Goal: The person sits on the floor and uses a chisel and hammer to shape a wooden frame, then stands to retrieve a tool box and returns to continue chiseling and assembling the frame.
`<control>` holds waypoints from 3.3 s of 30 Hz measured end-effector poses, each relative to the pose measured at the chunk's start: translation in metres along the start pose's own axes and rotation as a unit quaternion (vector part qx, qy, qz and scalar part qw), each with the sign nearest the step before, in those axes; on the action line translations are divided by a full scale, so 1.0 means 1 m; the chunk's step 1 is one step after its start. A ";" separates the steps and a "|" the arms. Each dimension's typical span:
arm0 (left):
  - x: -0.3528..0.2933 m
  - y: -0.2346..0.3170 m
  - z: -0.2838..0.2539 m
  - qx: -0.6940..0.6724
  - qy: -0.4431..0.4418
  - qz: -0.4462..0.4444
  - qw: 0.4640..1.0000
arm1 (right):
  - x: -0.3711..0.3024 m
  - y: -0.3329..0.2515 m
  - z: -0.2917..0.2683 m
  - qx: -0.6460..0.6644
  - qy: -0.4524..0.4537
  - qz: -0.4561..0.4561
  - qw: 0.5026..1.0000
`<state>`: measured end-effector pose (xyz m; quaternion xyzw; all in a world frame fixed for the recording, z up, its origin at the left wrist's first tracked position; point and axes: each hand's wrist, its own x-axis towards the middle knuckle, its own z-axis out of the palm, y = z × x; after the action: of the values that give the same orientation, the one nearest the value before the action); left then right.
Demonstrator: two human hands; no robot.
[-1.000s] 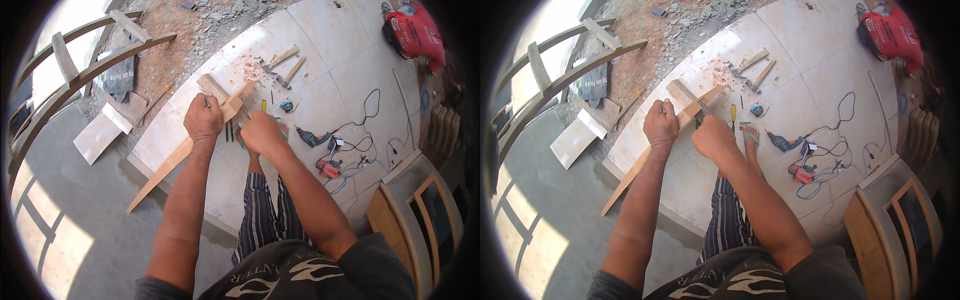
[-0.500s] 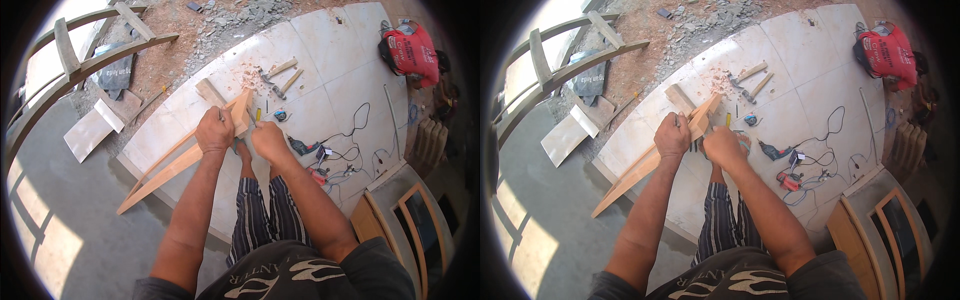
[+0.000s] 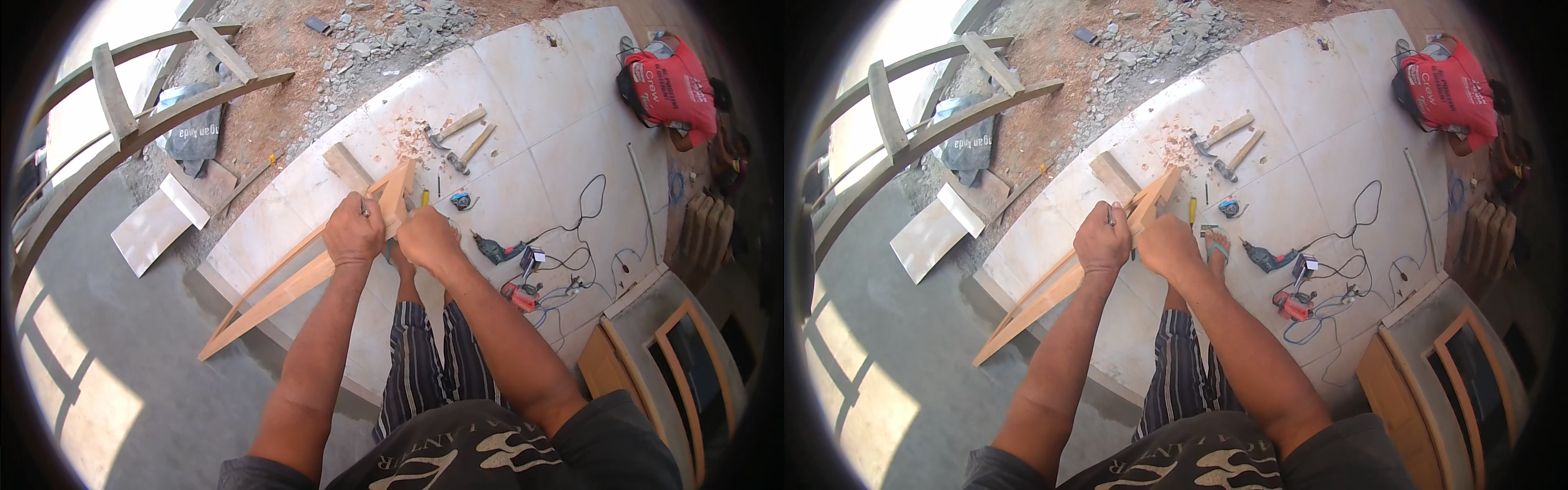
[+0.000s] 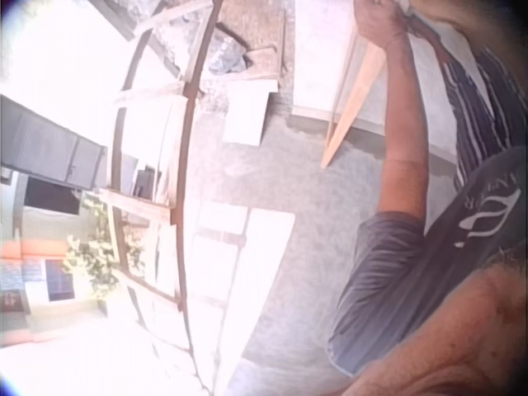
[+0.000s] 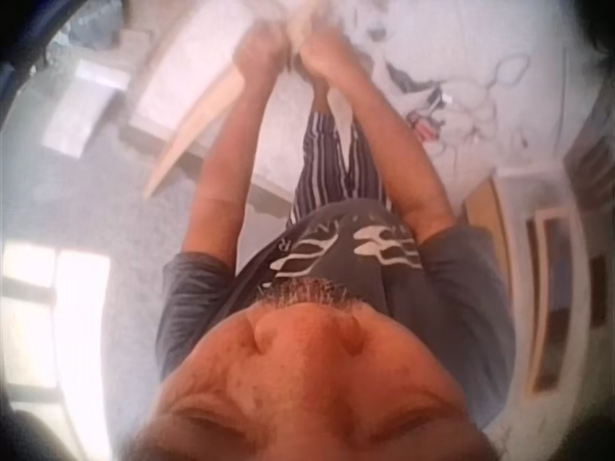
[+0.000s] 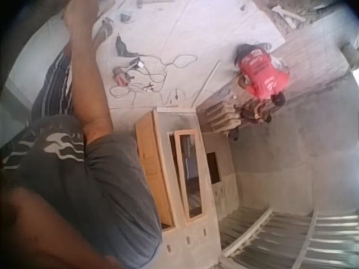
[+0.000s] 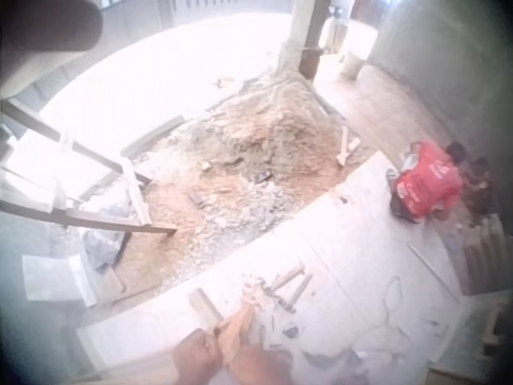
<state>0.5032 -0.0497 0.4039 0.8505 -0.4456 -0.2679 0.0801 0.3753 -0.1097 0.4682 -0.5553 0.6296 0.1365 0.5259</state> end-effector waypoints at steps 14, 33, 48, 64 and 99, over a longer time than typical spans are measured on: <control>0.000 0.001 -0.002 0.014 -0.015 -0.007 1.000 | 0.052 0.008 -0.003 -0.114 -0.148 -0.068 0.980; 0.001 0.000 0.002 0.056 -0.018 0.009 0.998 | -0.119 0.216 0.018 0.514 0.086 0.245 0.818; 0.003 -0.003 0.003 0.036 -0.050 -0.013 0.998 | -0.107 0.113 0.007 0.372 0.111 0.137 0.911; 0.004 -0.005 0.002 0.007 -0.047 0.010 0.999 | -0.002 0.030 0.023 -0.085 0.007 -0.030 0.996; 0.001 -0.009 0.005 0.004 -0.059 0.010 0.998 | 0.038 0.011 0.016 -0.018 -0.069 0.086 0.994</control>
<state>0.5075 -0.0449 0.3960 0.8288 -0.4595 -0.3148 0.0531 0.3809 -0.1149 0.4263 -0.4983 0.6347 0.2303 0.5439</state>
